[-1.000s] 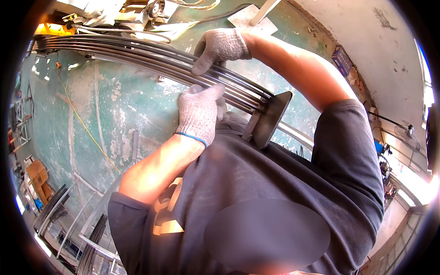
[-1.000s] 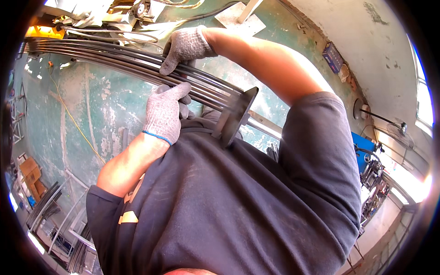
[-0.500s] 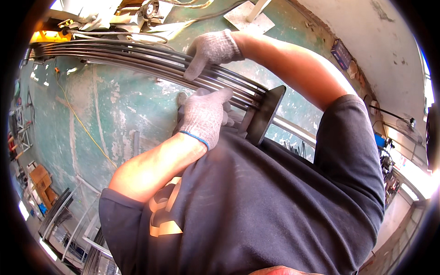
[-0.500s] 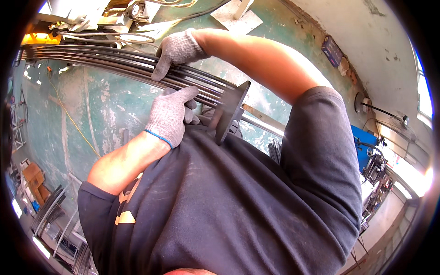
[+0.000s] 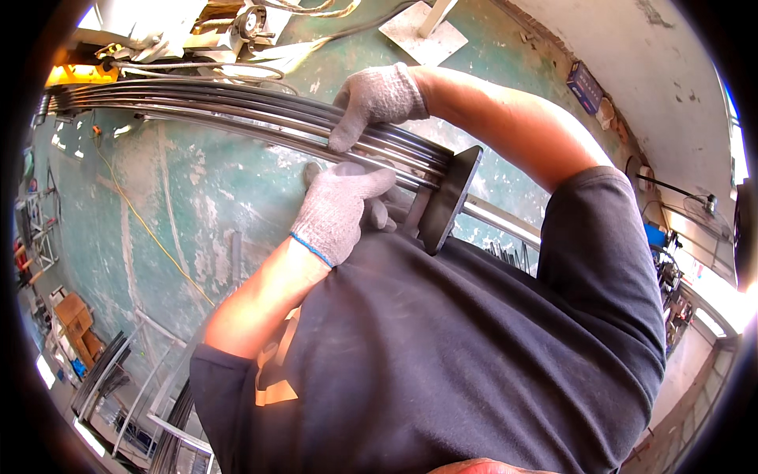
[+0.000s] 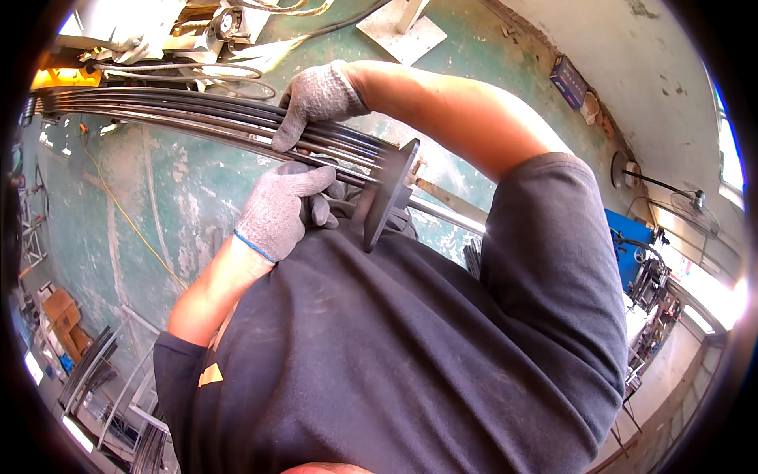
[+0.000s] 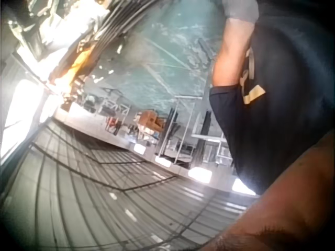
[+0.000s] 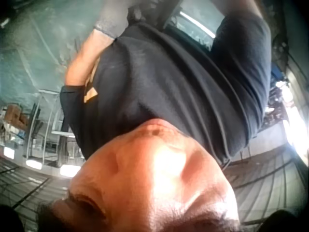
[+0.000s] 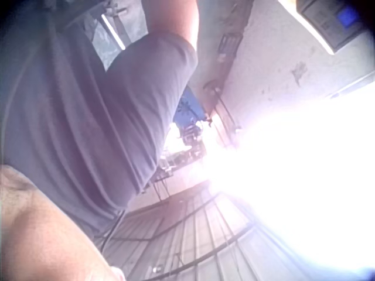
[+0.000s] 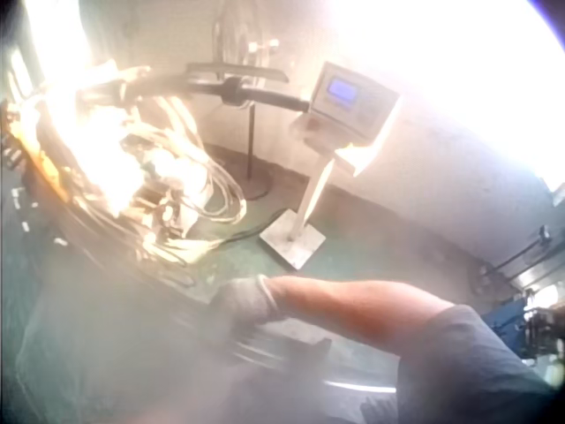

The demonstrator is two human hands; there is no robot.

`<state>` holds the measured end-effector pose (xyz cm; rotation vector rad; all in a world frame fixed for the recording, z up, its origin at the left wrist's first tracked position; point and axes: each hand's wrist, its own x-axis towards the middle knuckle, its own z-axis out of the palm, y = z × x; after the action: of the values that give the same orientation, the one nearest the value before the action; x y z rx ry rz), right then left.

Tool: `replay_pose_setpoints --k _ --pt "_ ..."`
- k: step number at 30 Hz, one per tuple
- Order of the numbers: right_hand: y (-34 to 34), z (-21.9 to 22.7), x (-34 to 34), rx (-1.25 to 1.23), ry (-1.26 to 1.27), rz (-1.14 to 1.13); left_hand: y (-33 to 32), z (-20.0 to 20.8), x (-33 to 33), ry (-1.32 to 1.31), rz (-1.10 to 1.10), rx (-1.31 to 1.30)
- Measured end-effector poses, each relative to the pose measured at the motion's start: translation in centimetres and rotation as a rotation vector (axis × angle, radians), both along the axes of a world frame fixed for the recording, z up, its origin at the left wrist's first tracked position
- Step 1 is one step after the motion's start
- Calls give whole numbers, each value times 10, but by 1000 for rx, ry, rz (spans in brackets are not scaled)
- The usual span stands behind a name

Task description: The person measures a metal rod with a tape measure, then repeatedly picks up multiple rods, places them into a bending machine, and removes the bent rods. The bent rods are stacked on the floor.

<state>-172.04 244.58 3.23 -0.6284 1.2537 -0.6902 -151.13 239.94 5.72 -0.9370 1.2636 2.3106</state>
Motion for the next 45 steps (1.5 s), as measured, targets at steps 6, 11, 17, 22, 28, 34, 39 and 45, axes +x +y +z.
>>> replay_pose_setpoints --k 6,11,17,22,28,34,39,45 --pt "5 17 -3 -65 338 221 -7 7 1 17 -31 -43" --pt "21 20 -7 -87 528 361 -5 5 -4 -63 9 -86" --pt "35 -2 -11 -188 417 304 -8 13 -4 -20 -45 -157" --pt "38 -8 -8 -226 367 250 -12 6 -2 -67 -98 -229" --pt "43 -3 -3 -148 243 172 -7 2 0 -69 -137 -221" --pt "69 -13 0 -114 203 74 -10 2 5 -32 -117 -193" --pt "81 -12 0 -135 168 44 -10 -4 7 -34 -57 -142" --pt "74 -22 -5 -134 355 210 -15 -9 24 10 4 -215"
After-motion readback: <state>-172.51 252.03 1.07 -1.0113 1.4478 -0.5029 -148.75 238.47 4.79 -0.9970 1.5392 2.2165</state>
